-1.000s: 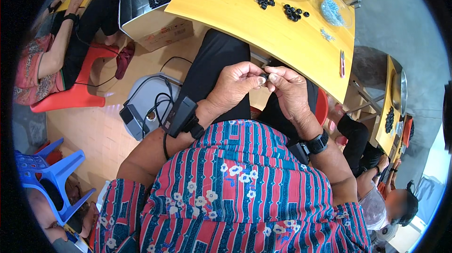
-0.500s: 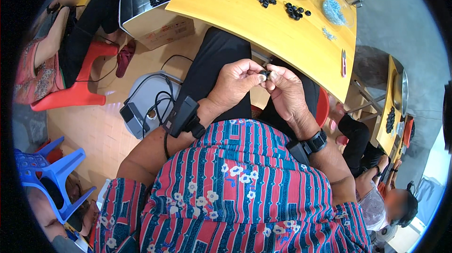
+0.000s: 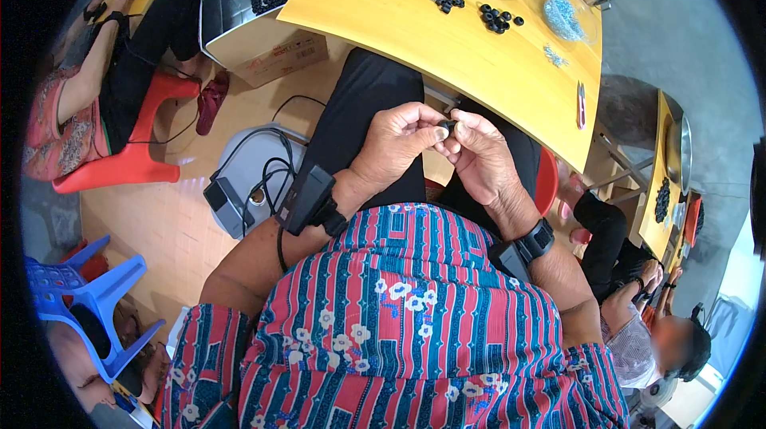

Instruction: Assembling small black plastic components with white seals at a workstation.

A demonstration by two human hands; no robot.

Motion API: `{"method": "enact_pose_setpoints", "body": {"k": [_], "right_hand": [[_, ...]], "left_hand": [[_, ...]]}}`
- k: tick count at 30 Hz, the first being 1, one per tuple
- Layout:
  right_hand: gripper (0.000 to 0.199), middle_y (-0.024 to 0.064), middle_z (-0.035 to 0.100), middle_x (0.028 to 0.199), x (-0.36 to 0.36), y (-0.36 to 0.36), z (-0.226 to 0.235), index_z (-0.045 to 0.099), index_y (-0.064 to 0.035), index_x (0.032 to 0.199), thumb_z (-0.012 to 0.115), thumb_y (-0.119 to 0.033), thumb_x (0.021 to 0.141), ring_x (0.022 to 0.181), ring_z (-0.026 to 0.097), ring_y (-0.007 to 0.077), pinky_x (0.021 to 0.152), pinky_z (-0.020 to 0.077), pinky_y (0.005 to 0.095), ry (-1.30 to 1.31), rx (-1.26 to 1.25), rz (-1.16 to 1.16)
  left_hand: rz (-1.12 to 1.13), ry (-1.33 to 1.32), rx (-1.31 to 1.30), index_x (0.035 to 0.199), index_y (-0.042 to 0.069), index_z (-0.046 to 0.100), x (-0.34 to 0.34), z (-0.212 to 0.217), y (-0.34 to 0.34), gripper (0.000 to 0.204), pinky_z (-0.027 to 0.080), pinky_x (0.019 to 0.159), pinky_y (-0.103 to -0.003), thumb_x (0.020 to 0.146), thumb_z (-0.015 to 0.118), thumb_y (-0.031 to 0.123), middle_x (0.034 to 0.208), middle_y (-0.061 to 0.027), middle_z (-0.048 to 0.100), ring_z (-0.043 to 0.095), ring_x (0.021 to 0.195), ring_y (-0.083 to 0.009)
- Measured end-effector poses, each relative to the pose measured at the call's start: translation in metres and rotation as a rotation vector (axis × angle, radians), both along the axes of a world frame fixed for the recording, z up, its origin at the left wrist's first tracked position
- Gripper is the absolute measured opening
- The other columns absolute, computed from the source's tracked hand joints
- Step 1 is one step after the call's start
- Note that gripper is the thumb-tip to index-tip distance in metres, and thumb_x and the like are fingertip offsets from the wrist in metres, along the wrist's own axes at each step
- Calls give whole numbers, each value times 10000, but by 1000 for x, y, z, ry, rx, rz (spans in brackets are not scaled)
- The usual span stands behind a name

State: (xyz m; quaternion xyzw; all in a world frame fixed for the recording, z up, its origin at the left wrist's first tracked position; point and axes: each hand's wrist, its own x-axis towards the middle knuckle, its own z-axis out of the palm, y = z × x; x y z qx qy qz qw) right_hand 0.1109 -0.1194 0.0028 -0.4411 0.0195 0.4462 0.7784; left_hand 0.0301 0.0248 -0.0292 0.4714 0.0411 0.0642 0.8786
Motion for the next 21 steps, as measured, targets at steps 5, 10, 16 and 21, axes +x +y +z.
{"method": "enact_pose_setpoints", "body": {"k": [5,10,16,21], "right_hand": [[148,72,613,818,2,-1,0,623,-22,983,626,-66,841,678,573,156,793,519,353,-2,39,60],[141,75,623,810,3,1,6,637,-14,973,626,-62,840,685,580,157,777,523,348,-61,-56,48],[130,80,643,810,1,4,13,650,5,965,611,-39,849,682,589,145,719,525,306,-302,-210,14],[125,77,656,816,2,7,7,650,14,964,598,-25,857,685,602,132,687,524,269,-402,-253,11]], "left_hand": [[-5,40,-27,1010,-37,576,1,-4,0,141,508,726,-241,888,564,34,886,-82,629,611,791,-124],[10,27,6,1006,-34,578,1,-7,-1,139,505,734,-243,886,569,37,882,-72,628,608,802,-120],[18,40,33,999,-21,581,0,-4,-2,134,488,735,-240,889,572,55,888,-72,632,608,815,-121],[23,53,8,976,-23,587,1,-4,-1,128,473,703,-211,882,591,63,860,-57,631,585,797,-82]]}}
